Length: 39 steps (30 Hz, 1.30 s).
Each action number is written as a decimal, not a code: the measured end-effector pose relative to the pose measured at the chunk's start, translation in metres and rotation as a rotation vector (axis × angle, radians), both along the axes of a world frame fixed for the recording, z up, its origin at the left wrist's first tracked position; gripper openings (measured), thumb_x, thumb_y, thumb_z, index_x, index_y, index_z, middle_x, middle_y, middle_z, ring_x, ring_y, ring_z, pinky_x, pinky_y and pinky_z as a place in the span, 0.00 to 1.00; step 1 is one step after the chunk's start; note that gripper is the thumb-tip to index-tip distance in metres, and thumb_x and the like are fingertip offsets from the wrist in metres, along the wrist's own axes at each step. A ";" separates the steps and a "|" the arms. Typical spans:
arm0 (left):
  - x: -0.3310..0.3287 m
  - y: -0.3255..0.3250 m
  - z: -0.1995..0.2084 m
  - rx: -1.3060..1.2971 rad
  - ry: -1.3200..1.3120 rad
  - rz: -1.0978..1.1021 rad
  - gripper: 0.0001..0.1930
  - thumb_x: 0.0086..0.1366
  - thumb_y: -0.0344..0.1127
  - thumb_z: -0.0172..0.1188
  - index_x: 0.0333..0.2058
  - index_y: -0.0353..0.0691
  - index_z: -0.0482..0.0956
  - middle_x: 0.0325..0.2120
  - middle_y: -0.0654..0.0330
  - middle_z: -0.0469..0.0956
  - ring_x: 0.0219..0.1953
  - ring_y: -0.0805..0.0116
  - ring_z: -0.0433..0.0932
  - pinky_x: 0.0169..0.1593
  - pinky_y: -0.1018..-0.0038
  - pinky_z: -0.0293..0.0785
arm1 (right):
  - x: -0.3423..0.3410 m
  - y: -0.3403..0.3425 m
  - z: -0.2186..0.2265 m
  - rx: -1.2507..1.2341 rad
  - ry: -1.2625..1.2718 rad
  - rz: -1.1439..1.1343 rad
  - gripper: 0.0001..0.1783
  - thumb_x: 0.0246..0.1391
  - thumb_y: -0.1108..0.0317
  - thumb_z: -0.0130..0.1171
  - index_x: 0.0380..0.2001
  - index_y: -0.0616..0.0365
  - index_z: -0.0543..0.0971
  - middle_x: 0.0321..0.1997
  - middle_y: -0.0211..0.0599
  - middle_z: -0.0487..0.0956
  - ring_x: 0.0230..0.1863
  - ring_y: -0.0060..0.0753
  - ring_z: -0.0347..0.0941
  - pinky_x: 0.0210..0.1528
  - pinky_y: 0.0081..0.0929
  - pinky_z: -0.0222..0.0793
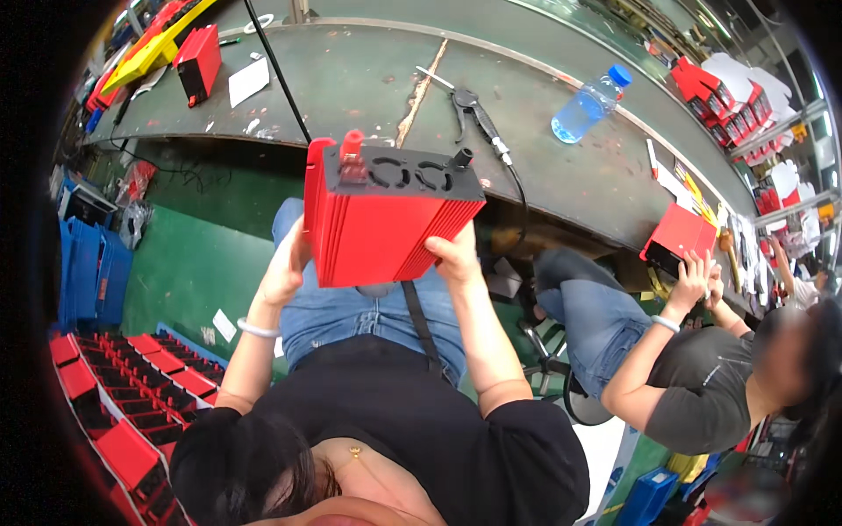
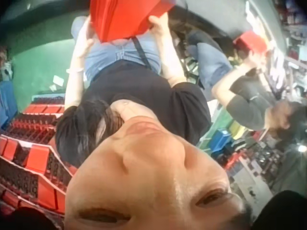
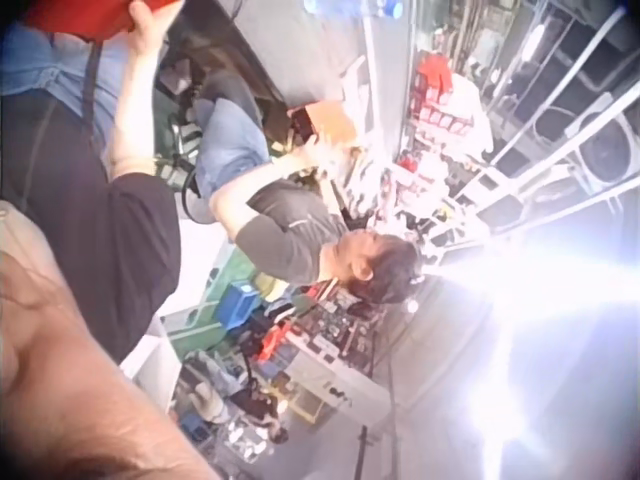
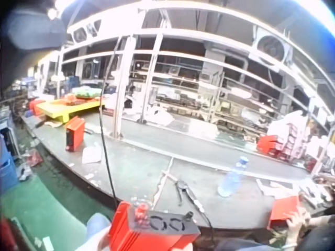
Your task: Cleaning, inspecting, and labeling red electronic device housings on an assembly line.
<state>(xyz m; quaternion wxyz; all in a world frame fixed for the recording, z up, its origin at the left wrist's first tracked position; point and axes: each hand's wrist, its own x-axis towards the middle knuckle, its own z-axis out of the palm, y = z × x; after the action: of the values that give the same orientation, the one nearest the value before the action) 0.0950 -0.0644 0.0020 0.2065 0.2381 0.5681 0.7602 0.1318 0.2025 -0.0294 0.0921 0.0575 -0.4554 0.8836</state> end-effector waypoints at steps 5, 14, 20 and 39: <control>-0.016 0.020 0.031 -0.076 0.255 0.109 0.67 0.30 0.55 0.77 0.65 0.38 0.45 0.62 0.52 0.55 0.65 0.59 0.54 0.67 0.66 0.45 | 0.007 0.006 0.027 0.190 0.059 -0.067 0.56 0.25 0.67 0.77 0.60 0.63 0.57 0.55 0.37 0.69 0.57 0.34 0.65 0.60 0.32 0.59; -0.012 0.039 0.032 -0.093 0.190 0.120 0.62 0.28 0.35 0.80 0.64 0.42 0.50 0.54 0.59 0.66 0.57 0.66 0.64 0.62 0.68 0.57 | 0.014 0.012 0.010 0.267 -0.045 -0.022 0.59 0.23 0.70 0.77 0.61 0.61 0.55 0.56 0.37 0.67 0.58 0.33 0.63 0.60 0.32 0.59; -0.013 0.038 0.007 0.037 -0.108 0.070 0.44 0.38 0.31 0.75 0.55 0.36 0.61 0.48 0.58 0.70 0.51 0.68 0.71 0.56 0.69 0.67 | 0.011 0.017 0.023 0.350 -0.045 -0.002 0.54 0.34 0.45 0.72 0.60 0.60 0.59 0.56 0.32 0.67 0.58 0.26 0.62 0.60 0.27 0.57; -0.049 0.069 0.027 0.561 -1.067 -0.061 0.35 0.58 0.64 0.50 0.56 0.47 0.66 0.52 0.55 0.70 0.51 0.55 0.70 0.52 0.54 0.68 | 0.002 0.007 0.046 0.122 -0.143 0.172 0.23 0.65 0.57 0.41 0.53 0.63 0.71 0.36 0.33 0.78 0.28 0.17 0.68 0.34 0.16 0.65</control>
<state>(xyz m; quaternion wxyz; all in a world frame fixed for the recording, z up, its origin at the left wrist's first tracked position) 0.0464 0.0049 0.0293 0.4142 -0.1147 0.1565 0.8893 0.1342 0.2090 0.0165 -0.0204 0.0386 -0.5070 0.8609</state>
